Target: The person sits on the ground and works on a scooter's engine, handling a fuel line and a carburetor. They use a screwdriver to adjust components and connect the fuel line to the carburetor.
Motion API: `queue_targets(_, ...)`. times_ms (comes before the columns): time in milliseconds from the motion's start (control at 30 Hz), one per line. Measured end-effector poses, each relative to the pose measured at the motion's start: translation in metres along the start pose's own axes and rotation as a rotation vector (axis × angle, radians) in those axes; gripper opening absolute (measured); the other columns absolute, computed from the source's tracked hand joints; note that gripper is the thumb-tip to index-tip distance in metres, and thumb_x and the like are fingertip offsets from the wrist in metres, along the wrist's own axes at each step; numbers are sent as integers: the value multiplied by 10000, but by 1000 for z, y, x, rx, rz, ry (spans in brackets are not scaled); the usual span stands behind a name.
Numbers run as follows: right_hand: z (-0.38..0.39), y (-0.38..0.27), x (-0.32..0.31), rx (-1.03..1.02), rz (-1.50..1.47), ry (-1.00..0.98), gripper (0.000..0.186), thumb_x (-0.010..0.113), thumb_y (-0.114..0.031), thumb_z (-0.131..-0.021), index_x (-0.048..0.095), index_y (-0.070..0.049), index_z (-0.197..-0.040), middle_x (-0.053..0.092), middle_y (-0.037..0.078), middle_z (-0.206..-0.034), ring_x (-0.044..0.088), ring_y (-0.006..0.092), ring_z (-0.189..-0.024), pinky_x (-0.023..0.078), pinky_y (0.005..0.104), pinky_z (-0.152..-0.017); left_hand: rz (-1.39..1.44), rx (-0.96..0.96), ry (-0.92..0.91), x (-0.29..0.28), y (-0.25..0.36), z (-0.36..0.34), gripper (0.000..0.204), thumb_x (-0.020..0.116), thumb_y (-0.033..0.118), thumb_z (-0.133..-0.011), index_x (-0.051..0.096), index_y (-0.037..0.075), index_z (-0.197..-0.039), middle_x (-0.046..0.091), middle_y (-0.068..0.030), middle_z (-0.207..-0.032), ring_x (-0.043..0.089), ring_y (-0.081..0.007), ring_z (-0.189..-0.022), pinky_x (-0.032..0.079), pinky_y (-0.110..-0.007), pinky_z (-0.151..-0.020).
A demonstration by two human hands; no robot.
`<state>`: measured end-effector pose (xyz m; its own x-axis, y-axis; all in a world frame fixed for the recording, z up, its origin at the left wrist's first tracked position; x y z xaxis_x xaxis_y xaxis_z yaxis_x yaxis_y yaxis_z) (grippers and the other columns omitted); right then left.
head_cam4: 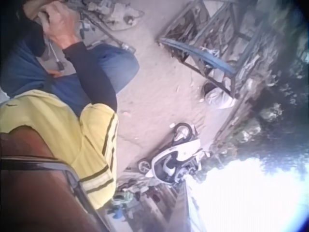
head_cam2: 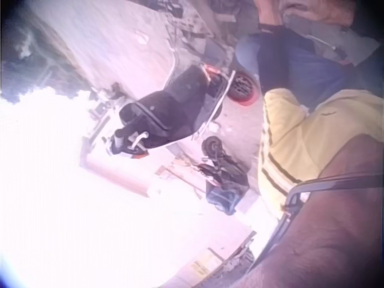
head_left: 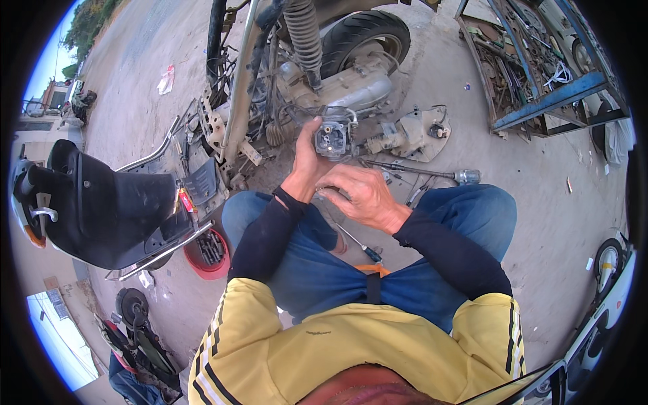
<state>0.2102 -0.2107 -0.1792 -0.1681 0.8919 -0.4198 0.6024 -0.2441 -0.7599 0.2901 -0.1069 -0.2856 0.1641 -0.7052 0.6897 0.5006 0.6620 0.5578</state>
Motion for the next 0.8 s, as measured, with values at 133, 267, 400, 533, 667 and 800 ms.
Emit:
queue_targets(133,4,-14,3,-146,35,44,199,794,-130,-784,693,-82,-949,672,40,-893,688,252,-797,553,367,-688,-38,13,45,-10,1,5,549,527,558,-935,672,117,-1229,730,-73,-1091,677,-226,-1020,525,-421,-899)
queue_targets(267,11,-23,7,-236,73,37,228,818,-90,-752,712,-94,-954,701,24,-926,695,215,-793,537,335,-643,51,27,65,-24,5,11,614,558,613,-876,659,157,-1274,715,-46,-1144,660,-247,-1088,506,-482,-984)
queue_targets(400,14,-30,10,-290,90,4,217,813,-107,-760,712,-97,-952,692,20,-916,685,194,-778,522,321,-622,130,36,-61,-31,9,10,679,567,645,-849,646,145,-1301,684,-66,-1240,645,-289,-1126,506,-497,-992)
queue_targets(533,14,-29,8,-291,94,-1,220,816,-106,-758,711,-95,-950,688,23,-907,686,201,-779,528,324,-629,117,73,-40,-15,11,14,711,536,642,-872,632,86,-1305,691,-118,-1205,659,-320,-1062,528,-472,-922)
queue_targets(667,11,-21,5,-219,65,43,229,825,-92,-747,709,-86,-944,693,34,-910,690,226,-778,548,340,-653,15,29,56,-23,3,8,611,564,570,-900,660,77,-1247,716,-117,-1142,678,-279,-1023,538,-443,-893)
queue_targets(800,4,-19,-9,-176,90,62,240,830,-69,-737,712,-77,-945,699,45,-897,697,243,-777,558,352,-660,-52,73,-9,-10,4,3,384,632,380,-951,677,65,-1167,731,-83,-1085,688,-231,-999,547,-413,-897)
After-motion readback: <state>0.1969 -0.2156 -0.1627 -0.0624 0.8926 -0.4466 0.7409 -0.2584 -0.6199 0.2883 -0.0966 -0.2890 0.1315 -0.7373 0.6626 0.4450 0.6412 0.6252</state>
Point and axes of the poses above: each hand's wrist, its own z-axis away from the middle knuckle, its own x-axis out of the palm, y = z × x, the point moved 8 cm from there along -z, towards the middle knuckle
